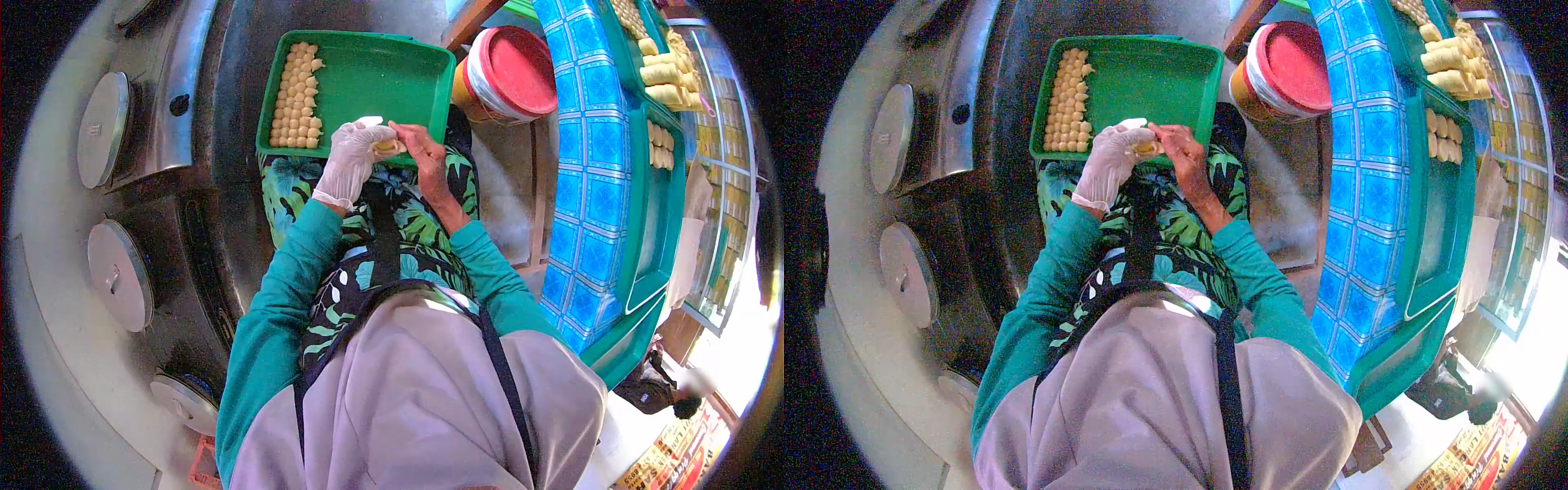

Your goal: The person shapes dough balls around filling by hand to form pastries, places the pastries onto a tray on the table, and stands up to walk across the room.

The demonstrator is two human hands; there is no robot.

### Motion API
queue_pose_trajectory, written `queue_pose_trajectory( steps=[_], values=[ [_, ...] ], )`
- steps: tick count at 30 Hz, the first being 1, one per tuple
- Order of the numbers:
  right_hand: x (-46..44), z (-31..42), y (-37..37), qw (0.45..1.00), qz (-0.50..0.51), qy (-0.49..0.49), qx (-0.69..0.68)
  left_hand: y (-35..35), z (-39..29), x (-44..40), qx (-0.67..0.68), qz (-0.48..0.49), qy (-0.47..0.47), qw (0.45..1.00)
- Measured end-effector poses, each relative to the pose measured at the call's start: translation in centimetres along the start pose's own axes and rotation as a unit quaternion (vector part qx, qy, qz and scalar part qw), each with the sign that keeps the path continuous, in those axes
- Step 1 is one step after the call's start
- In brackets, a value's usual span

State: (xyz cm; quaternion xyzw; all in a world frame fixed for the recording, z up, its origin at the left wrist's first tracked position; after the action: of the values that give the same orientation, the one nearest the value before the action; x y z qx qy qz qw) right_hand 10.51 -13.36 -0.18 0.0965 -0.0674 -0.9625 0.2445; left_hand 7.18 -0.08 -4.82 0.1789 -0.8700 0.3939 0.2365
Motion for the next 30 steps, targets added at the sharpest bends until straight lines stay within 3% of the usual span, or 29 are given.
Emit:
queue_pose_trajectory(
  steps=[4, 8, 11, 14, 17, 20, 23, 27, 29, 30],
  values=[
    [0.1, -0.7, -0.3, 0.998, -0.011, -0.036, -0.045, -0.4, 0.3, 0.5, -0.024, 0.062, -0.028, 0.997],
    [0.0, -1.3, -0.4, 0.989, -0.017, -0.08, -0.124, -0.7, 0.8, 0.4, -0.011, 0.054, -0.02, 0.998],
    [-0.2, -1.5, -0.4, 0.986, -0.002, -0.111, -0.122, -1.5, 0.9, 0.7, 0.073, 0.1, 0.015, 0.992],
    [-0.9, -1.2, -0.4, 0.993, 0.012, -0.078, -0.093, -1.4, 1.2, 1.4, 0.087, 0.111, 0.042, 0.989],
    [-1.3, -1.3, -0.3, 0.998, 0.063, -0.008, -0.016, -0.5, 1.8, 1.5, -0.007, 0.058, 0.075, 0.996],
    [-0.6, 0.2, 0.7, 0.988, -0.02, -0.093, -0.122, -0.1, 1.3, 1.5, 0.03, 0.045, 0.098, 0.994],
    [-0.2, -1.6, 1.3, 0.998, 0.029, -0.045, -0.043, -0.6, 0.8, 1.7, 0.011, 0.061, 0.097, 0.993],
    [-0.4, -2.2, 1.4, 0.989, 0.021, -0.093, -0.109, -0.9, 0.5, 2.2, -0.047, 0.076, 0.087, 0.992],
    [-0.9, -0.8, 1.9, 0.998, -0.019, 0.02, 0.053, -1.1, 0.2, 2.5, -0.053, 0.065, 0.06, 0.995],
    [-1.1, -0.3, 1.8, 0.998, -0.018, 0.02, 0.052, -1.2, 0.3, 2.4, -0.053, 0.064, 0.059, 0.995]
  ],
)
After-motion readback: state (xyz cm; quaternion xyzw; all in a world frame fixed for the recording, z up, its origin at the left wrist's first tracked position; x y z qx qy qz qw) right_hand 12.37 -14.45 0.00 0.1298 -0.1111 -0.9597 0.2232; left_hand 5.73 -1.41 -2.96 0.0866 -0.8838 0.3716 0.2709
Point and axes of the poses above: each hand's wrist, its own x-axis away from the middle knuckle, its own y-axis out of the back of the hand, z = x × y, the point moved 5 cm from there along -x, towards the middle knuckle, and after that the axes turned 1 degree about -z, right-handed, at the moved point
